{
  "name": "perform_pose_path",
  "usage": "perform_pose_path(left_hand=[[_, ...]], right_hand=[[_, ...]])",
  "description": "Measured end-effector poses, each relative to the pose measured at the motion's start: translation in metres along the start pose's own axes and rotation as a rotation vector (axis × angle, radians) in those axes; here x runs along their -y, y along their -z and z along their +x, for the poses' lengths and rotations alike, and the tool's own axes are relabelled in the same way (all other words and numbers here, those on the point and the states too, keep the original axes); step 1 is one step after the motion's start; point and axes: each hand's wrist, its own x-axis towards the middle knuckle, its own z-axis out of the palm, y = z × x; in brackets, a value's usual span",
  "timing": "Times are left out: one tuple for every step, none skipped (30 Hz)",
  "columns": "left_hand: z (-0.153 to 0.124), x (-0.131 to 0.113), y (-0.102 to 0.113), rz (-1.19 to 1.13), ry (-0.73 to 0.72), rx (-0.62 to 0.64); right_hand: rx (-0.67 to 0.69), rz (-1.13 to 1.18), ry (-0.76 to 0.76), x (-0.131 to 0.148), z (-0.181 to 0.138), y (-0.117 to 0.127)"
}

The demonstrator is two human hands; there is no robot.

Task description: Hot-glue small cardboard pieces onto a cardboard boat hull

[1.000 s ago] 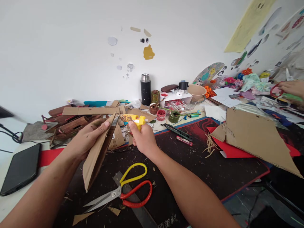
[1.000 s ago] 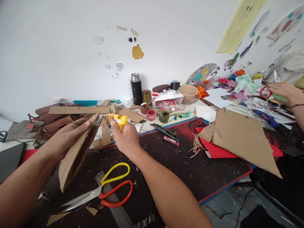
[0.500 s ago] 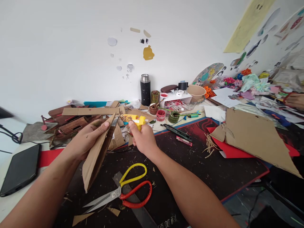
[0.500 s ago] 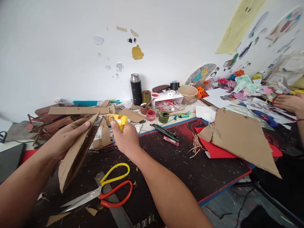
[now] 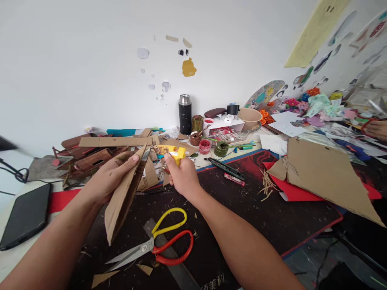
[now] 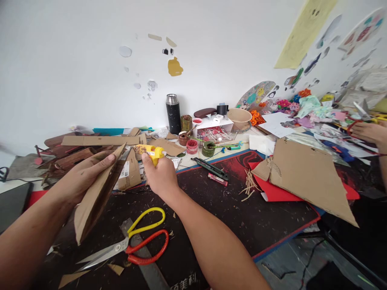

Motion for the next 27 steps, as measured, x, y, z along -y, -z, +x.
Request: perform_pose_path(left_hand=[[0.0,0.0001,0.0002,-0.001,-0.001,0.002],[0.0001,0.0003,0.0004,-0.002,0.0,0.004],[0.0003,0.0005,0.0006,0.0,0.001,0.006],[0.0004,0.0008,0.001,0.002,0.002,0.009],[0.0007,0.0011,0.0014,0.003,0.001,0.012],[0.001,0.0014,0.0019,0.003,-0.001,0.014],[0.0013,0.0019,0.0024,0.001,-0.003,0.015],[0.0016,0.0023,0.0028,-0.003,-0.003,0.016],[0.002,0.0028,0.0031,-0.009,-0.001,0.017],[0.0023,0.0031,0.0032,-0.016,0.002,0.019],[0.0026,0.0034,0.0032,-0.024,0.005,0.021],[0.0028,0.0035,0.0029,-0.03,0.007,0.023],[0.0029,0.0034,0.0025,-0.035,0.01,0.026],[0.0028,0.0031,0.0021,-0.038,0.011,0.026],[0.0026,0.0027,0.0016,-0.039,0.014,0.028],[0.0023,0.0021,0.0012,-0.039,0.017,0.029],[0.0019,0.0016,0.0007,-0.038,0.02,0.03],[0.0015,0.001,0.0004,-0.038,0.024,0.032],[0.001,0.0006,0.0,-0.038,0.028,0.032],[0.0007,0.0002,-0.0004,-0.039,0.033,0.03],[0.0003,-0.0001,-0.0009,-0.04,0.039,0.027],[0.0,-0.0002,-0.0014,-0.042,0.042,0.024],[-0.0002,-0.0004,-0.002,-0.044,0.045,0.022],[-0.0004,-0.0006,-0.0025,-0.046,0.048,0.019],[-0.0005,-0.0008,-0.0031,-0.048,0.048,0.016],[-0.0007,-0.0011,-0.0035,-0.05,0.048,0.013],[-0.0008,-0.0015,-0.0037,-0.051,0.05,0.01]], right_hand=[[0.0,0.0,0.0,-0.0003,0.0004,0.0001],[0.0,-0.002,-0.001,-0.0006,0.0007,0.0001],[-0.001,-0.004,-0.002,-0.0009,0.001,0.0002],[-0.002,-0.006,-0.003,-0.0012,0.0012,0.0002],[-0.001,-0.01,-0.003,-0.0015,0.0014,0.0002],[0.0,-0.014,-0.003,-0.0017,0.0016,0.0002],[-0.001,-0.019,-0.002,-0.0018,0.0017,0.0002],[-0.003,-0.024,-0.001,-0.0018,0.0017,0.0002],[-0.005,-0.027,-0.001,-0.0019,0.0017,0.0002],[-0.006,-0.029,0.0,-0.0019,0.0017,0.0002],[-0.008,-0.028,0.002,-0.0019,0.0016,0.0002],[-0.008,-0.024,0.005,-0.0021,0.0016,0.0002],[-0.007,-0.018,0.009,-0.0023,0.0015,0.0001],[-0.007,-0.013,0.013,-0.0026,0.0015,0.0001],[-0.009,-0.01,0.015,-0.0029,0.0015,0.0],[-0.011,-0.011,0.016,-0.0034,0.0016,-0.0001],[-0.012,-0.013,0.017,-0.0039,0.0018,-0.0002],[-0.012,-0.017,0.017,-0.0043,0.0021,-0.0004],[-0.014,-0.023,0.016,-0.0046,0.0023,-0.0006],[-0.015,-0.028,0.015,-0.0048,0.0025,-0.0008],[-0.015,-0.032,0.014,-0.0049,0.0026,-0.0009],[-0.017,-0.036,0.011,-0.0047,0.0026,-0.0009],[-0.018,-0.038,0.008,-0.0044,0.0025,-0.0009],[-0.017,-0.037,0.004,-0.0039,0.0023,-0.0007],[-0.013,-0.034,0.002,-0.0034,0.0021,-0.0005],[-0.009,-0.03,0.0,-0.0029,0.0018,-0.0003],[-0.005,-0.027,-0.003,-0.0025,0.0016,0.0]])
